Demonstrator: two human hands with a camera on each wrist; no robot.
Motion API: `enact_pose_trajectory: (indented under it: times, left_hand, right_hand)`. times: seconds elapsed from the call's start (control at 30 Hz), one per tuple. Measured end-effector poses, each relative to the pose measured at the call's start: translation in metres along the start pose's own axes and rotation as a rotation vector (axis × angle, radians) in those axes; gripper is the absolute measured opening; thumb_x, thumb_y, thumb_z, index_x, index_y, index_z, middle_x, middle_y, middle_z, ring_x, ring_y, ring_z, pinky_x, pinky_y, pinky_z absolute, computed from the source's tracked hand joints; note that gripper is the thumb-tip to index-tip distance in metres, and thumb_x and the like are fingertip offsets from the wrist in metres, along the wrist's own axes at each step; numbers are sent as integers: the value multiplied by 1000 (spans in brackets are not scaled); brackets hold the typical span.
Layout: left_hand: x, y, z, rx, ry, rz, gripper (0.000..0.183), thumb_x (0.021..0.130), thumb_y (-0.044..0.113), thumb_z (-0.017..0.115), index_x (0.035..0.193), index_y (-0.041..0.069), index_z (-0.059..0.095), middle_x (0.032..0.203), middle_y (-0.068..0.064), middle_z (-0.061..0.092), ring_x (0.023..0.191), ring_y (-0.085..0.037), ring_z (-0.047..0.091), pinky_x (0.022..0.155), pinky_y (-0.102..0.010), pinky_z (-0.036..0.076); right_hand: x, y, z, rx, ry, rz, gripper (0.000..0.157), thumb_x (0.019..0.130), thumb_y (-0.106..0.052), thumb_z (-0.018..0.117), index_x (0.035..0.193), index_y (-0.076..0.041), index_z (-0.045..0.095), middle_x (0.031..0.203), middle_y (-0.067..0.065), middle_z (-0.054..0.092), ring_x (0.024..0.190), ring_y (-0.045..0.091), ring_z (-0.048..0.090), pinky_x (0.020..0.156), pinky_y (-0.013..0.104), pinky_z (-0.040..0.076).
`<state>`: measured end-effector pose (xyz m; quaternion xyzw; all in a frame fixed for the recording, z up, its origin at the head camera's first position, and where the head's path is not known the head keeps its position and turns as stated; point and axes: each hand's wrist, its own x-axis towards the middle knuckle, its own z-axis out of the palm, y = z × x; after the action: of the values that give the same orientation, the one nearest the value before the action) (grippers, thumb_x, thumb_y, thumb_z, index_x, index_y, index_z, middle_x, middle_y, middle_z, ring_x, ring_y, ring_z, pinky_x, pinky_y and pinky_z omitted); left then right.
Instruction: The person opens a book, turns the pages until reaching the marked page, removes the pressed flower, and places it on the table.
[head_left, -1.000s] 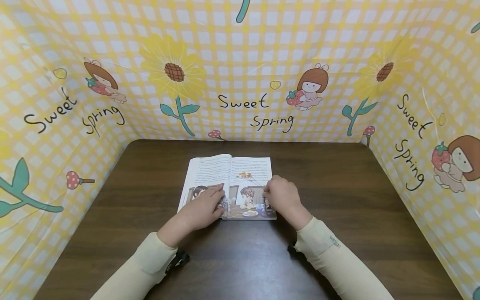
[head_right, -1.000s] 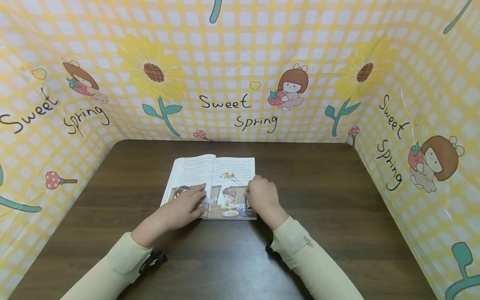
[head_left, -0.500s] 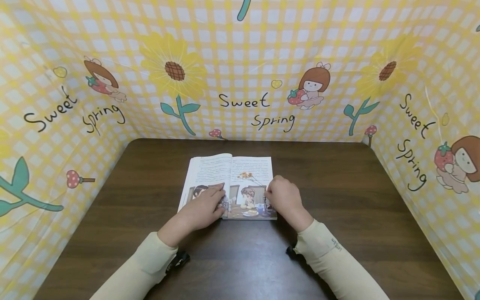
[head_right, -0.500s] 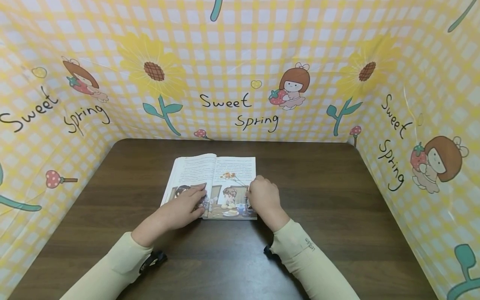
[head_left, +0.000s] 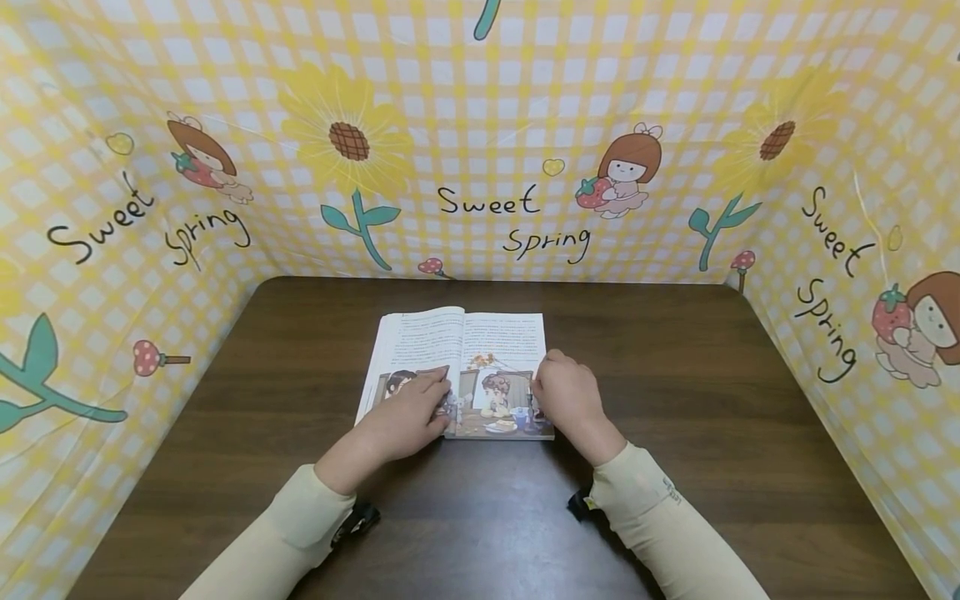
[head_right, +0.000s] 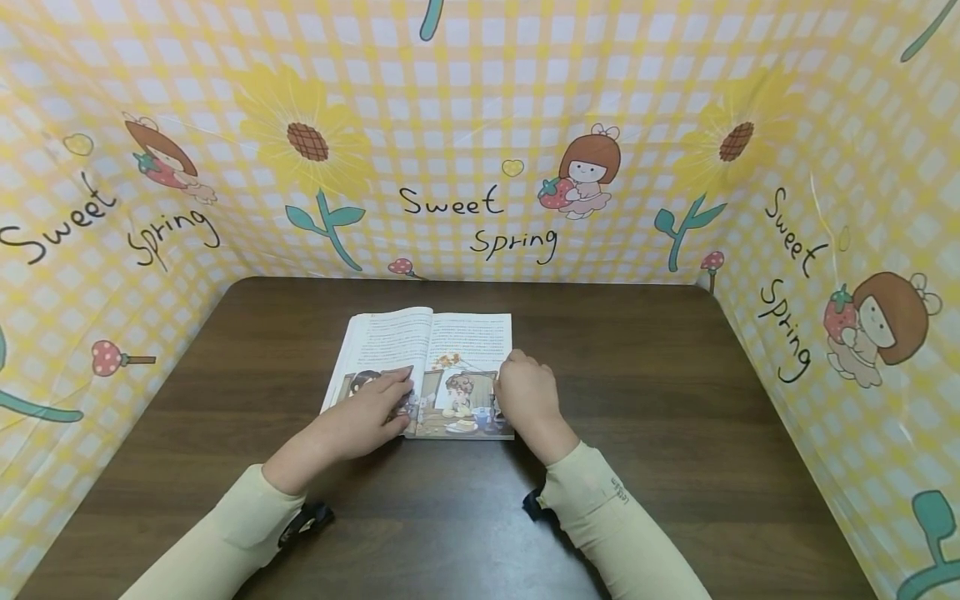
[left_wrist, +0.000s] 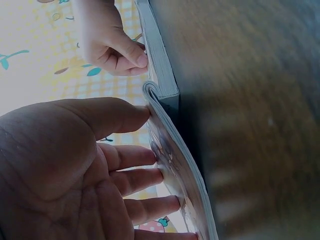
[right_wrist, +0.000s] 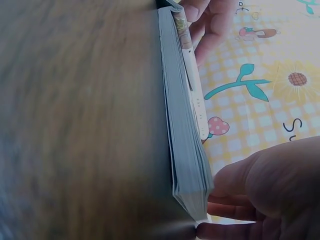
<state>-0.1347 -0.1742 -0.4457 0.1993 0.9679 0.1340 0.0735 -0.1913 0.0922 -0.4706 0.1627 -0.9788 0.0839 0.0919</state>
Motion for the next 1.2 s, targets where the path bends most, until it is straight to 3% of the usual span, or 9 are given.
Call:
enact_pose_trajectory:
  times: [0.4,0.83,1.0,1.2]
  left_hand:
    - [-1,0,-2,-3,9,9,59,101,28,63,149,-4,48,163,-20,36,150,-38,36,121,-51,32]
    - [0,-3,-3,-1,2,8,60,101,29,62,150,-3,47,163,-19,35,150,-39,36,120,-52,32]
    - [-1,-2,-2,-12,7,16,60,101,28,62,149,-4,48,163,-20,35,149,-40,36,120,-52,32]
    - [-1,-1,-2,-22,0,15,60,101,28,63,150,-4,47,163,-20,35,149,-41,35,120,-53,31]
  right_hand:
    - [-1,3,3,15,38,-7,25,94,-20,69,70,-11,72,93,5,65,74,22,60,60,40,52]
    - [-2,15,13,138,151,-83,22,90,-17,73,69,-15,66,100,2,68,80,19,64,61,36,53]
    - [-3,18,11,197,136,-70,24,91,-15,71,69,-17,60,105,2,68,79,18,64,60,33,51]
    - [-4,22,7,250,91,-7,19,93,-18,67,75,-17,63,101,-1,65,72,12,58,59,31,49]
